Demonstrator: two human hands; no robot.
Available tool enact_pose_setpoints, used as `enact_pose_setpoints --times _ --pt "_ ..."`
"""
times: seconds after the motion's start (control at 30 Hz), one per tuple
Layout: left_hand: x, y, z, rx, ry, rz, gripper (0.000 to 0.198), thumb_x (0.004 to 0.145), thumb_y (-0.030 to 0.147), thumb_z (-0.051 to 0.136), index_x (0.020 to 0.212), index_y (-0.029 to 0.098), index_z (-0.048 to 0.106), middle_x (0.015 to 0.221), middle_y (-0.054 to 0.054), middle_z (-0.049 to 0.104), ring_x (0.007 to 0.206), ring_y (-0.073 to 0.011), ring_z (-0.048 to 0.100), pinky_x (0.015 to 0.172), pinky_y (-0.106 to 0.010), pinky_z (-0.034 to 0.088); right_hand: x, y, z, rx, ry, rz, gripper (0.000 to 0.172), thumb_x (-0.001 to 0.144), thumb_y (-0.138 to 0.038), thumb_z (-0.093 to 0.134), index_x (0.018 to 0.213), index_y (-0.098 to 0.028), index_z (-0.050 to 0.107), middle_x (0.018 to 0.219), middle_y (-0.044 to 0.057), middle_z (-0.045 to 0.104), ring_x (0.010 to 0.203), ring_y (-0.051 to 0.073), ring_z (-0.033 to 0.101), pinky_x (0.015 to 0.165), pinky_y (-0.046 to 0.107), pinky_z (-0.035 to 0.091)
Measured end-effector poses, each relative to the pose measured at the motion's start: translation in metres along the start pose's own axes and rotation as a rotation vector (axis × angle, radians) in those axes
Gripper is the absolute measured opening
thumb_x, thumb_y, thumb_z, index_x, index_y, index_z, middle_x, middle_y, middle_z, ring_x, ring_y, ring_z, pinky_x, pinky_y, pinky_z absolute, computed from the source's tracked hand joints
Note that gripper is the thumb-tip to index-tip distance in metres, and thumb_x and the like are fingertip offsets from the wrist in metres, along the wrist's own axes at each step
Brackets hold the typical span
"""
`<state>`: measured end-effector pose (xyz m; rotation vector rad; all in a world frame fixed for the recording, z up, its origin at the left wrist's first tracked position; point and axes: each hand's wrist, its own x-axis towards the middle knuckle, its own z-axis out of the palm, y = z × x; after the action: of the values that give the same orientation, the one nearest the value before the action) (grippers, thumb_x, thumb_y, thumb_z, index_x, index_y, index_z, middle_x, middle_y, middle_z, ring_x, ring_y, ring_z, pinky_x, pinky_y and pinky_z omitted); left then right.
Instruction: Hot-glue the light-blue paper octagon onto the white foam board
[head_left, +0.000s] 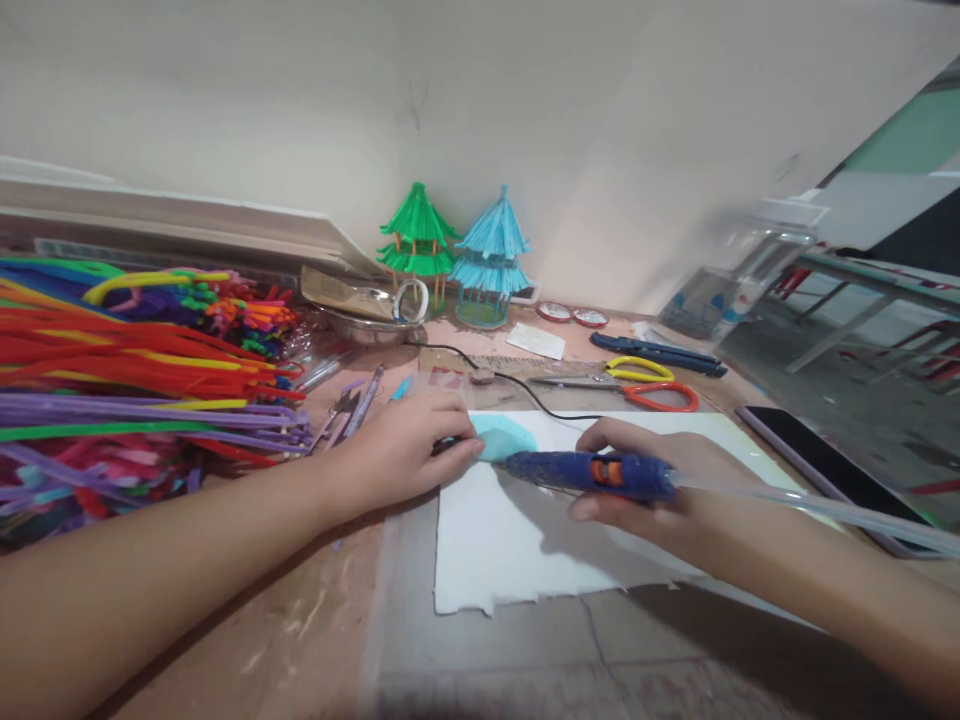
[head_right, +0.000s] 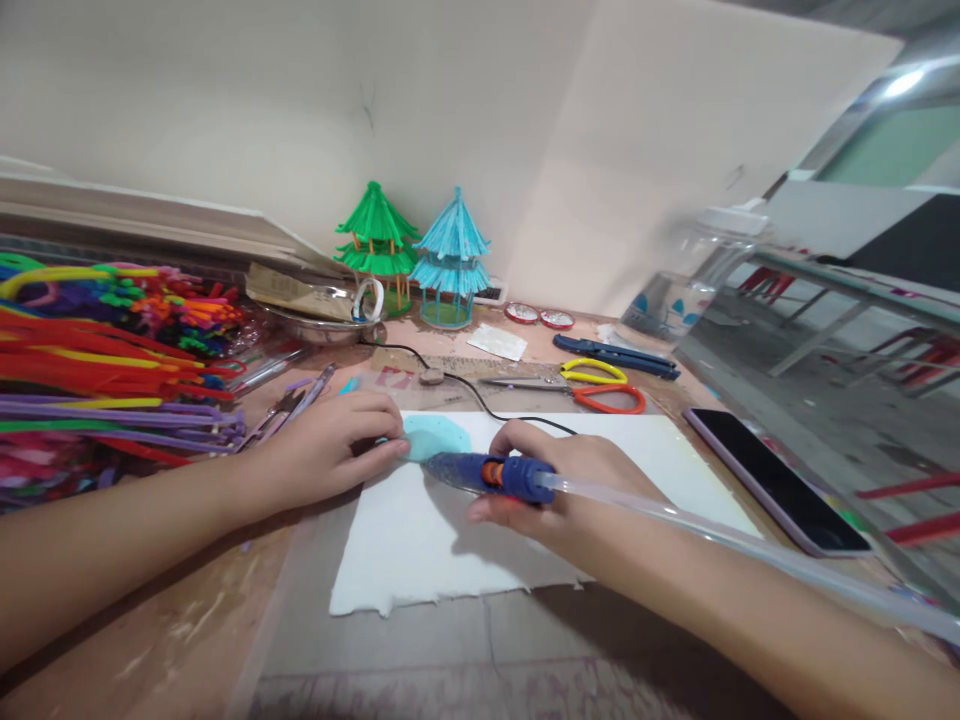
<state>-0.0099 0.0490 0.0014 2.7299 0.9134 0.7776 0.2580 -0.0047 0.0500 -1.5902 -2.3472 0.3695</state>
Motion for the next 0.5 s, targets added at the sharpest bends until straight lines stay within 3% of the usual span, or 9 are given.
enact_pose_setpoints --times 0.27,0.5 --pt "-0.0016 -0.0009 -0.0009 0.004 -0.015 -0.011 0.029 0.1 0.03 0.048 0.084 0.017 0.069 0.087 -0.006 0.068 0.082 -0.0187 0.062 0.074 -0.03 0.045 0.004 0.0054 0.0012 -0.009 -0.021 -0.037 0.038 0.079 -0.064 0.073 0.087 -0.028 0.068 0.05 -0.005 0.057 0.046 0.016 0.051 0.048 0.024 0.032" --pt "-0.0017 -0.0013 -0.0003 0.014 -0.034 -0.041 0.031 0.1 0.032 0.047 0.085 0.016 0.069 0.089 -0.007 0.068 0.083 -0.0193 0.063 0.074 -0.031 0.045 0.0008 0.0046 -0.0027 -0.031 -0.011 -0.014 0.036 0.08 -0.063 0.073 0.087 -0.028 0.066 0.056 -0.003 0.061 0.054 0.018 0.056 0.051 0.025 0.033"
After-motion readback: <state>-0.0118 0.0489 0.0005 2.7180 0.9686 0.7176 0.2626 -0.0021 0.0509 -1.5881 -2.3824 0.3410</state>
